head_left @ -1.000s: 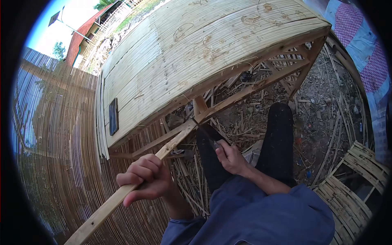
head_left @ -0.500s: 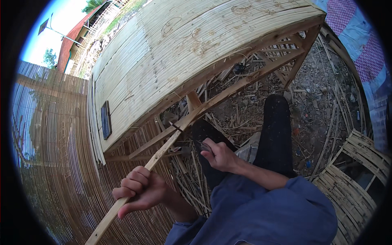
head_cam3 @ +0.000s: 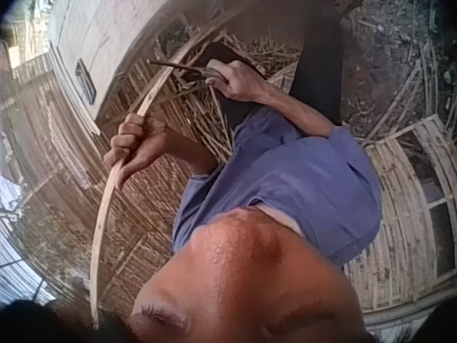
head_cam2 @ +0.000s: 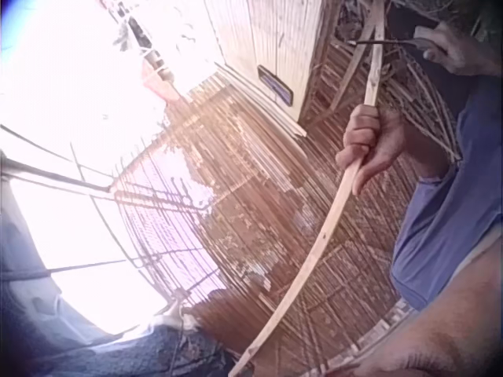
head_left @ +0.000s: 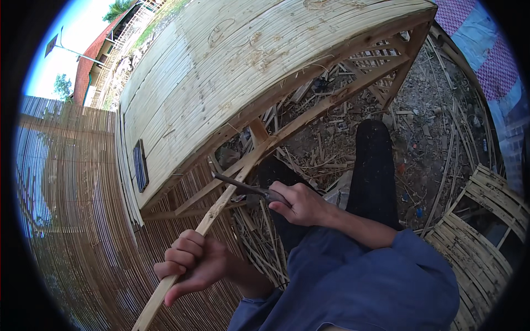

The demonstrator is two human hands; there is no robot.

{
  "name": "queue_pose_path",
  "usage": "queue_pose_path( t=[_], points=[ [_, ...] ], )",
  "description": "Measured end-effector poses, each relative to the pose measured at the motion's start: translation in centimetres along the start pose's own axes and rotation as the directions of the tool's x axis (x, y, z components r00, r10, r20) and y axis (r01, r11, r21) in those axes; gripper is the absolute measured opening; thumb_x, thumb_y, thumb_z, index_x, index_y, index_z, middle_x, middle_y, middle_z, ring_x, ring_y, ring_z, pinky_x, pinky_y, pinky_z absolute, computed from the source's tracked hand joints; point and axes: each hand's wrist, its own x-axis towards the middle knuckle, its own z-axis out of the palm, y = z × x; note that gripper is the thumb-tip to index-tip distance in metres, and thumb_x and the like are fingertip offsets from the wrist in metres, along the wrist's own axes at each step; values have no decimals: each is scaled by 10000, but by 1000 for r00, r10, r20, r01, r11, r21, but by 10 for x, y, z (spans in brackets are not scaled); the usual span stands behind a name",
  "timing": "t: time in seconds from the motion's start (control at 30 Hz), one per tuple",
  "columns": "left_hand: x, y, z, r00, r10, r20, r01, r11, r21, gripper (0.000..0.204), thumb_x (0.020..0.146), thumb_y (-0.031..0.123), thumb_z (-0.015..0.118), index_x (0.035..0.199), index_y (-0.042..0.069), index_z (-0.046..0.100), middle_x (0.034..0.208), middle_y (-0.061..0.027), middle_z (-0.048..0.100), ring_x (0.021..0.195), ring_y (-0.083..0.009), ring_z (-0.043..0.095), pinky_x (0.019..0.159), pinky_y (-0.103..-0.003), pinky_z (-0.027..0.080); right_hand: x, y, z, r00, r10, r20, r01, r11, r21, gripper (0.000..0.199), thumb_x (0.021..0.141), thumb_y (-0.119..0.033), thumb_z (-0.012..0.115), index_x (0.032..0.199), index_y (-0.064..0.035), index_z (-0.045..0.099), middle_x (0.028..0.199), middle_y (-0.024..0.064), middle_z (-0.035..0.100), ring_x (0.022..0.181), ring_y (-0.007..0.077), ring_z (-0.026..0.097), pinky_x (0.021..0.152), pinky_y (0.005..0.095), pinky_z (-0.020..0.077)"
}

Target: The person holds a bamboo stick and uses a knife to shave down one end of it.

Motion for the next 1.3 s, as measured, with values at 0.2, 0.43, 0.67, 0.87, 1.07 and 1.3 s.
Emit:
queue_pose_path(
  t=[0.2, 0.43, 0.67, 0.87, 1.07, 1.3],
  points=[
    [3, -3, -20, 990, 1, -138, 10, 997, 77, 533, 833, 626, 292, 658, 123, 277, 482, 46, 171, 408, -59, 134, 367, -219, 145, 4, 48, 6, 966, 114, -234, -148, 980, -135, 313, 873, -328, 491, 887, -16, 473, 565, 165, 506, 520, 341, 541, 475, 382, 400],
    [3, 6, -31, 987, -47, -155, 55, 998, 44, 537, 824, 638, 301, 624, 139, 270, 495, 46, 166, 444, -61, 138, 388, -229, 148, 3, 7, 13, 997, -80, -19, 77, 989, -126, 303, 868, -309, 504, 817, -19, 433, 531, 159, 498, 527, 375, 535, 471, 395, 410],
    [2, 19, -44, 977, -35, -212, 60, 992, 113, 538, 827, 635, 295, 653, 127, 271, 487, 44, 174, 427, -57, 130, 381, -220, 129, 2, 22, 11, 960, 184, -211, -221, 961, -167, 298, 870, -299, 502, 815, -15, 430, 532, 173, 506, 546, 375, 541, 488, 404, 411],
    [-3, 7, -39, 987, -17, -161, 30, 996, 81, 546, 828, 641, 272, 653, 123, 274, 487, 46, 171, 425, -61, 122, 383, -221, 132, 2, -4, 15, 981, -161, 104, 179, 963, -200, 374, 864, -406, 467, 820, -36, 441, 546, 161, 534, 576, 376, 568, 501, 439, 453],
    [-6, 13, -51, 944, 20, -329, 51, 978, 204, 543, 836, 637, 239, 654, 127, 279, 487, 43, 171, 424, -67, 126, 376, -224, 132, 10, 27, 2, 984, 122, -133, -147, 970, -196, 365, 854, -382, 500, 801, -25, 443, 534, 169, 533, 550, 381, 562, 463, 442, 445],
    [-8, 6, -44, 969, 15, -247, 10, 995, 99, 545, 835, 642, 231, 648, 130, 260, 481, 47, 162, 424, -57, 127, 371, -221, 139, 11, -25, 33, 978, -191, 89, 205, 956, -210, 419, 845, -459, 471, 809, -43, 440, 551, 156, 548, 582, 362, 591, 501, 434, 480]
  ],
)
